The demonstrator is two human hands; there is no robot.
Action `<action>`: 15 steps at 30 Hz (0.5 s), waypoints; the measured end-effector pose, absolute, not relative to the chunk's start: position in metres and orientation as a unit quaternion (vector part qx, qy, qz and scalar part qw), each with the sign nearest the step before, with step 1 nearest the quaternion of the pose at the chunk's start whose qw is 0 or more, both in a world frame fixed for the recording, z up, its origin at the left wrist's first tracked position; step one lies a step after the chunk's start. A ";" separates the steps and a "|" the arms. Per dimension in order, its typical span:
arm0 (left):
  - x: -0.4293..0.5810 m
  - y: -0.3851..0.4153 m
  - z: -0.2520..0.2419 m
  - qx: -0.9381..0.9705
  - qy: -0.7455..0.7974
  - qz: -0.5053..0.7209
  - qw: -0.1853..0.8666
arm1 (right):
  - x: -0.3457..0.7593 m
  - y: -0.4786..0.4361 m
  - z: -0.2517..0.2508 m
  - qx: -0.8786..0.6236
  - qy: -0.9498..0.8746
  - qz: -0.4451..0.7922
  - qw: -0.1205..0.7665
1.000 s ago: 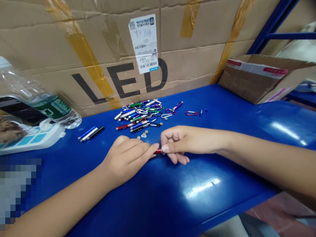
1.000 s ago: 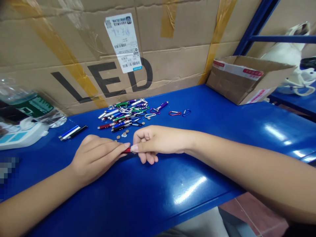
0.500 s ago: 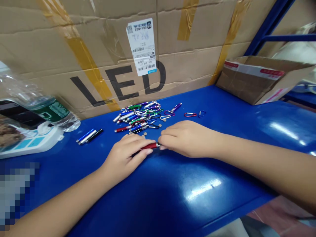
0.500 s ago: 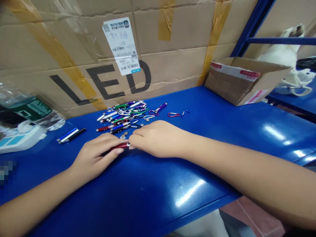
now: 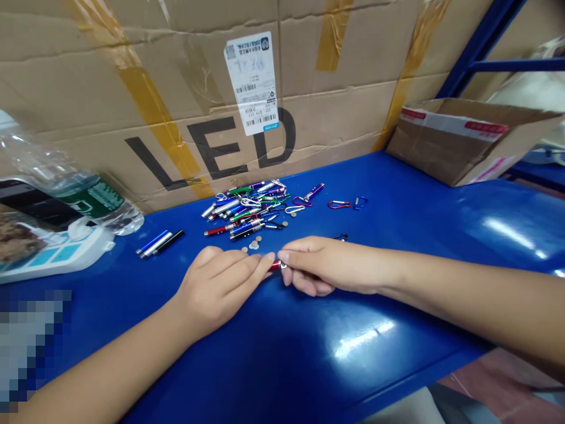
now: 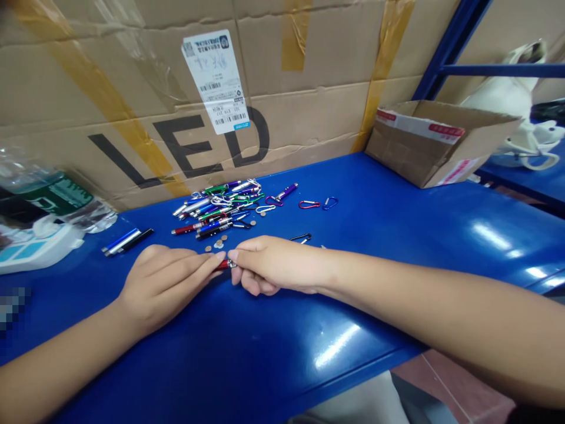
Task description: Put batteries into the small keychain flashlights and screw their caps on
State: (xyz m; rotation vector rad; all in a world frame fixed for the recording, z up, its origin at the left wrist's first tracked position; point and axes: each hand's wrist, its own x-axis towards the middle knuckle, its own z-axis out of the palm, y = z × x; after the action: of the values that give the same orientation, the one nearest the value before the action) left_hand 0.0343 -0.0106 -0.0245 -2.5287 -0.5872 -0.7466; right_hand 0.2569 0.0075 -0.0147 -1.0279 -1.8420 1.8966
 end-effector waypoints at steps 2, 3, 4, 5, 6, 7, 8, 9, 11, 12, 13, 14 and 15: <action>0.034 -0.010 -0.024 -0.915 -0.206 -0.264 0.225 | 0.256 0.009 -0.015 -0.361 -0.621 0.683 0.133; 0.035 -0.009 -0.024 -0.915 -0.210 -0.266 0.220 | 0.256 0.010 -0.015 -0.362 -0.627 0.679 0.122; 0.036 -0.008 -0.024 -0.914 -0.221 -0.270 0.209 | 0.256 0.011 -0.014 -0.362 -0.645 0.663 0.115; 0.038 -0.007 -0.024 -0.912 -0.238 -0.276 0.190 | 0.257 0.012 -0.012 -0.361 -0.678 0.630 0.118; 0.040 -0.006 -0.024 -0.909 -0.255 -0.284 0.167 | 0.259 0.012 -0.010 -0.358 -0.723 0.577 0.130; 0.042 -0.004 -0.024 -0.906 -0.271 -0.292 0.140 | 0.260 0.013 -0.009 -0.353 -0.774 0.505 0.146; 0.044 -0.003 -0.024 -0.904 -0.282 -0.299 0.113 | 0.262 0.014 -0.007 -0.342 -0.825 0.420 0.161; 0.046 -0.002 -0.023 -0.904 -0.289 -0.303 0.086 | 0.264 0.015 -0.006 -0.325 -0.869 0.332 0.169; 0.047 -0.001 -0.022 -0.905 -0.290 -0.307 0.046 | 0.267 0.017 -0.005 -0.284 -0.925 0.192 0.163; 0.047 -0.001 -0.022 -0.906 -0.289 -0.308 0.034 | 0.268 0.017 -0.006 -0.266 -0.940 0.149 0.153; 0.047 -0.002 -0.022 -0.906 -0.287 -0.309 0.028 | 0.268 0.018 -0.007 -0.255 -0.948 0.123 0.145; 0.046 -0.002 -0.023 -0.906 -0.284 -0.312 0.028 | 0.268 0.018 -0.008 -0.252 -0.951 0.111 0.141; 0.046 -0.003 -0.023 -0.905 -0.280 -0.319 0.033 | 0.266 0.017 -0.010 -0.255 -0.950 0.110 0.143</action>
State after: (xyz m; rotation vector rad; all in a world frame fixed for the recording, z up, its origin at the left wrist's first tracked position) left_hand 0.0460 -0.0026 -0.0229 -2.7851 -0.8626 -0.9809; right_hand 0.2665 0.0175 -0.0097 -0.7369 -2.7404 0.3171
